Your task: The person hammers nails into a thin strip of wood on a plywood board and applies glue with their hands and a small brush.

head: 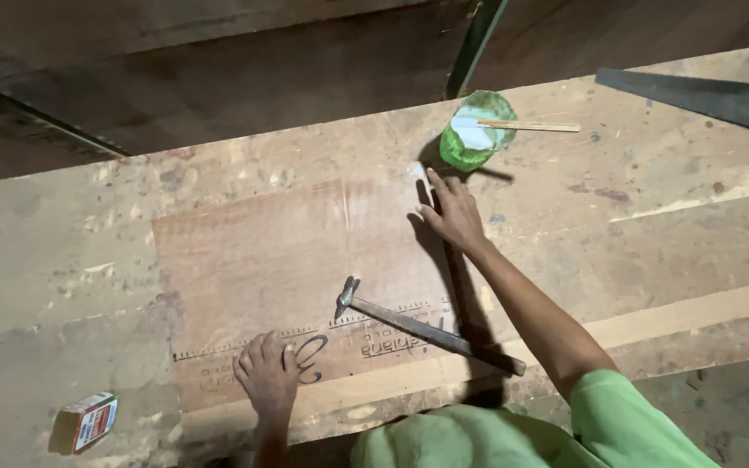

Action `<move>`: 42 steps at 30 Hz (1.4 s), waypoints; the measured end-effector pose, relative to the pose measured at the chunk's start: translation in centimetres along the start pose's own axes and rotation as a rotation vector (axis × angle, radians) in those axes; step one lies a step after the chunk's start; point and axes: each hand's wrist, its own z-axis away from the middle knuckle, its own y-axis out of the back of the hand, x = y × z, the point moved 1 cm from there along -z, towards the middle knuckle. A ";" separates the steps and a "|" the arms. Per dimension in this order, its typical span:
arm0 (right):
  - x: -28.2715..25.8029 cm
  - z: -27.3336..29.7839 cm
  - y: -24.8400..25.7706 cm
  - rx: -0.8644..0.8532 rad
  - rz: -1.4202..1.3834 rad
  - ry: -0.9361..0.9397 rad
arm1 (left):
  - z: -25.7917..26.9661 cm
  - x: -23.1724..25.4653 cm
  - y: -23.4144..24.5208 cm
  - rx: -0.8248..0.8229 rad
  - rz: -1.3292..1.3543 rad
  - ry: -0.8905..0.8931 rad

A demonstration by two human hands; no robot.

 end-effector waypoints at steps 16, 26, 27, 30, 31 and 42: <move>-1.4 -2.4 -2.9 -0.200 0.403 -0.005 | -0.6 0.4 0.8 -0.007 0.009 -0.009; -2.3 -2.9 -5.2 -0.176 0.451 0.028 | -0.6 0.4 0.6 -0.018 0.042 0.014; -2.3 -3.2 -4.7 -0.152 0.446 0.074 | -1.1 0.3 0.6 -0.004 0.054 0.003; -1.7 -3.4 -3.4 -0.196 0.372 -0.129 | -0.4 0.3 0.8 -0.030 0.038 0.014; -1.9 -3.0 -3.4 -0.232 0.422 -0.082 | 0.1 0.3 0.9 -0.050 0.022 0.022; 2.1 -4.0 -3.0 -0.161 0.092 -0.224 | -0.1 0.0 0.1 -0.037 0.011 0.000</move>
